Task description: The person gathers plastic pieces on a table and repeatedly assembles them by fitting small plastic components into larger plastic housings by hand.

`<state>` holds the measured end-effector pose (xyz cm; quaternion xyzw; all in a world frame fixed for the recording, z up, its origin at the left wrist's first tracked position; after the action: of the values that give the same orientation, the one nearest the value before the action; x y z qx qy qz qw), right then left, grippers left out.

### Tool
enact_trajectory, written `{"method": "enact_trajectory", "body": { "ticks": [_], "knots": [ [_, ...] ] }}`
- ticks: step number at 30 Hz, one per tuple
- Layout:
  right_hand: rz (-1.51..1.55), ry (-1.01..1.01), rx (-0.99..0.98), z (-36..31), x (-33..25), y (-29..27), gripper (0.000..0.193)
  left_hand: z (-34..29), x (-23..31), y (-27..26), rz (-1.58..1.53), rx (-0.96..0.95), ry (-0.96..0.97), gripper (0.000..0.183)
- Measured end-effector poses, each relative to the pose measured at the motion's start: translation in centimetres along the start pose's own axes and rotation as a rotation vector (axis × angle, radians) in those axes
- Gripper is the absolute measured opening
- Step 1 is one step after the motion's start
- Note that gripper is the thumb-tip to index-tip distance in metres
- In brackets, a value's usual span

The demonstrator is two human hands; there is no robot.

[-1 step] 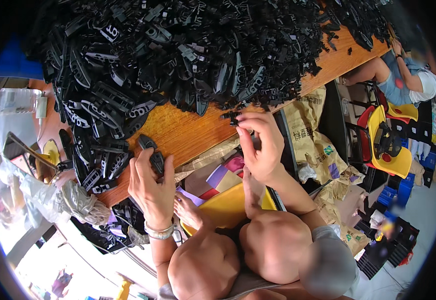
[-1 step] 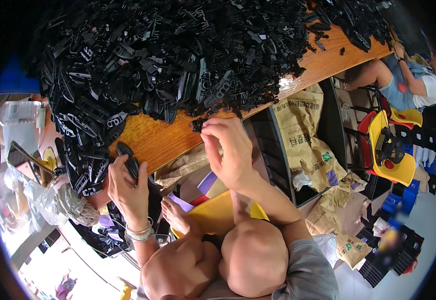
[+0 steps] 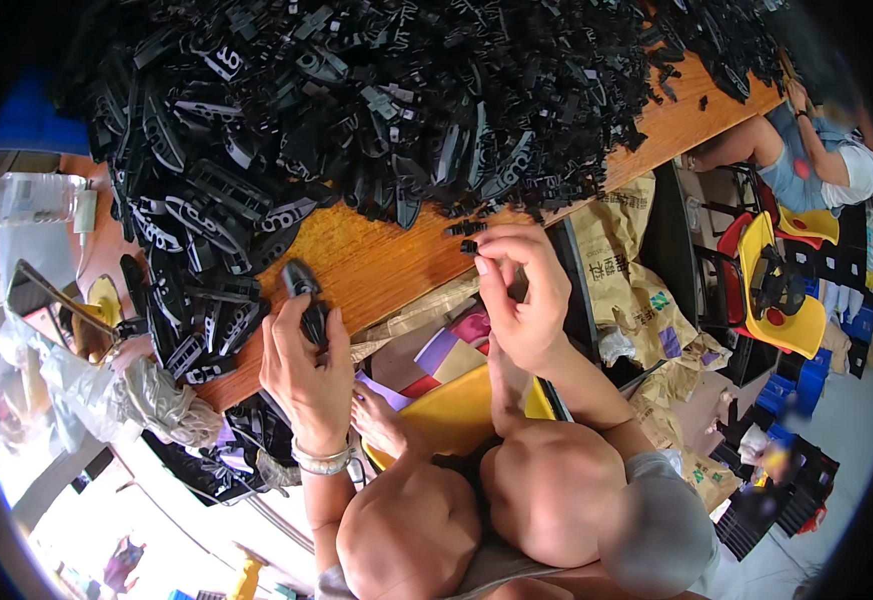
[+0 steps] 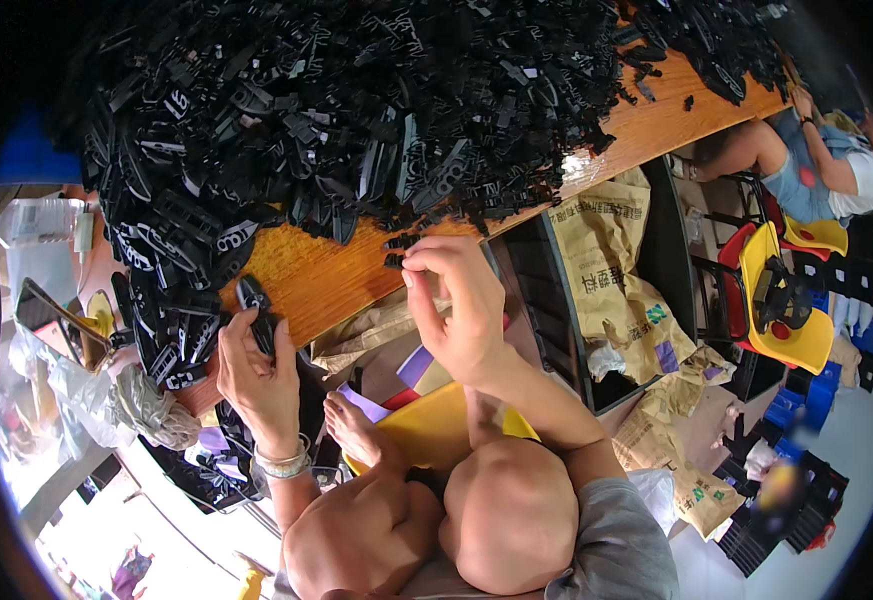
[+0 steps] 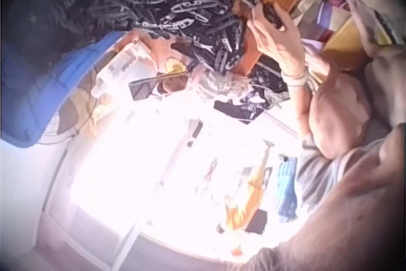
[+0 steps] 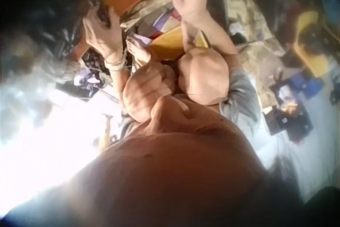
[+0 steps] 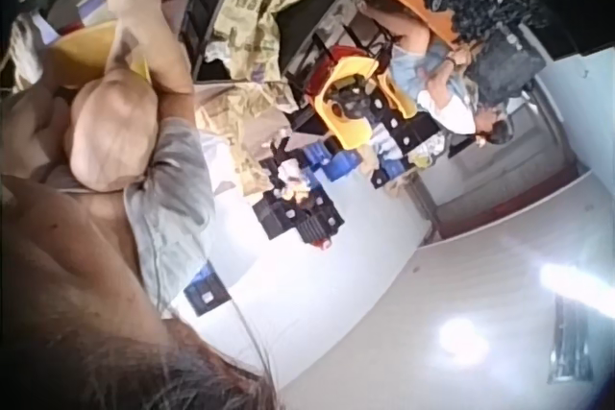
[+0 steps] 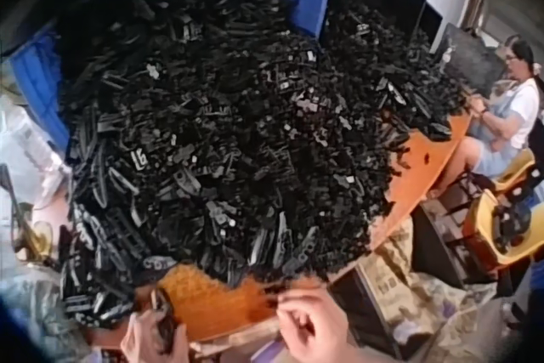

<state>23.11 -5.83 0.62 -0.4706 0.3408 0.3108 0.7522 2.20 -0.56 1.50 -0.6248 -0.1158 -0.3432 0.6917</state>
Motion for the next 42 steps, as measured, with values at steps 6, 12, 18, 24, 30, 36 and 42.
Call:
{"method": "enact_trajectory", "body": {
  "ticks": [6,12,18,24,30,36,42],
  "knots": [
    [0.798,0.348,-0.103,0.6,-1.4,0.4,0.015,-0.1,1.5,0.0,-1.034,-0.311,-0.313,0.022],
    [0.823,0.384,-0.138,0.5,-3.2,0.6,0.014,-0.6,1.6,0.6,-1.318,-0.410,-0.378,0.031],
    [0.389,0.143,-0.195,0.7,-2.5,0.2,0.016,-0.7,2.0,0.7,-1.284,-0.425,-0.392,0.029],
    [0.271,-0.012,-0.170,1.2,-3.0,0.4,0.016,-0.8,2.8,0.8,-1.244,-0.405,-0.330,0.023],
    [0.427,0.179,-0.156,0.5,-3.1,0.7,0.012,-0.7,2.8,1.4,-1.409,-0.407,-0.434,0.038],
    [0.529,0.206,-0.287,0.5,-3.1,0.9,0.010,-0.4,2.8,1.0,-1.267,-0.506,-0.410,0.049],
    [0.238,0.025,-0.339,0.8,-2.9,0.9,0.015,-0.4,2.9,0.4,-1.046,-0.472,-0.425,0.031]
  ]
}}
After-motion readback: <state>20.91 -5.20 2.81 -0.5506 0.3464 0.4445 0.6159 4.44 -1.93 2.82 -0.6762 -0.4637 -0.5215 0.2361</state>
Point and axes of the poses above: each hand's wrist, its own z-axis towards the middle knuckle, its own y-axis out of the palm, x = y × z, the point moved 1 cm from there along z, towards the middle knuckle, and after that the axes turned 8 degrees about -x, right-handed, at the moved point
